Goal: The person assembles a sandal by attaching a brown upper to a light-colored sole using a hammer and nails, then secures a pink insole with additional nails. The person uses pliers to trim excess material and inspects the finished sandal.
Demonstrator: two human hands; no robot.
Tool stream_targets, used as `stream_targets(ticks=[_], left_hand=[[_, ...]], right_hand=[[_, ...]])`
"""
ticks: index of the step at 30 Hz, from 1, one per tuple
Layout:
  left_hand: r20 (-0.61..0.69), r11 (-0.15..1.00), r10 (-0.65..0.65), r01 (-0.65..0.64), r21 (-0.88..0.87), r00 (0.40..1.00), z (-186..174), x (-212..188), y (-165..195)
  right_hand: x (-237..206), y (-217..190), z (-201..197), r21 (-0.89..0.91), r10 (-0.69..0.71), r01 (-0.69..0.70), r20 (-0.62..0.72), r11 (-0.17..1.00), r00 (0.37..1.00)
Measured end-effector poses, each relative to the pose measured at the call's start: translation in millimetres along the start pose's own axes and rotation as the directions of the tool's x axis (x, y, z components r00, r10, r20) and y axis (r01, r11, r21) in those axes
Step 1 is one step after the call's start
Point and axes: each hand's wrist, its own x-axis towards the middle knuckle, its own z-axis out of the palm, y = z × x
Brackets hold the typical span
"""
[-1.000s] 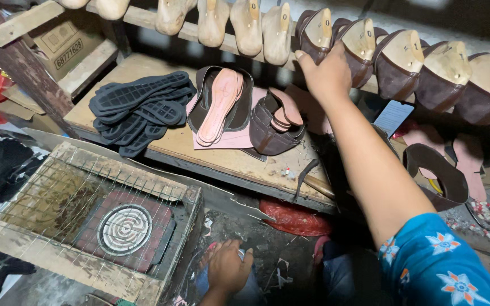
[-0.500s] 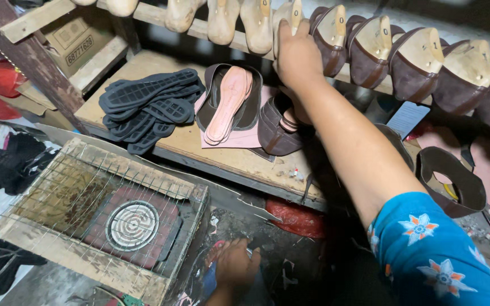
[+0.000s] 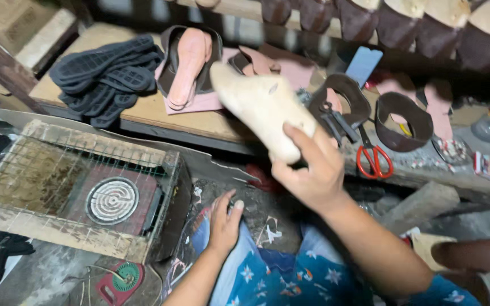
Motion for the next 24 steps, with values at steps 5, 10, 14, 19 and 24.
stream_targets(ticks=[5,10,14,19,24], left_hand=[[0.263,0.540,-0.313,0.399,-0.741,0.913,38,-29,41],[0.094,0.887,-0.126,0.155,-0.434,0.987,38,-24,72],[0.264,0.817,0.067,-0.205,0.539,0.962,26,-27,79],[0.477,0.623,0.231,-0.505,0.597,0.848,44,-39,76],[0.492,0.616,0.212,-0.506,0.604,0.844,51,-43,76]], right_hand=[[-126,-36,-24,0.264,0.271,-0.365,0.332,0.893,0.903],[-195,-7,-55,-0.160,0.607,-0.831,0.757,0.533,0.244],[-222,30,-75,0.005,0.518,-0.555,0.352,0.832,0.780],[-268,83,-46,-0.059,0.446,-0.462,0.396,0.885,0.803],[-320,117,-27,0.004,0.633,-0.696,0.411,0.718,0.656]])
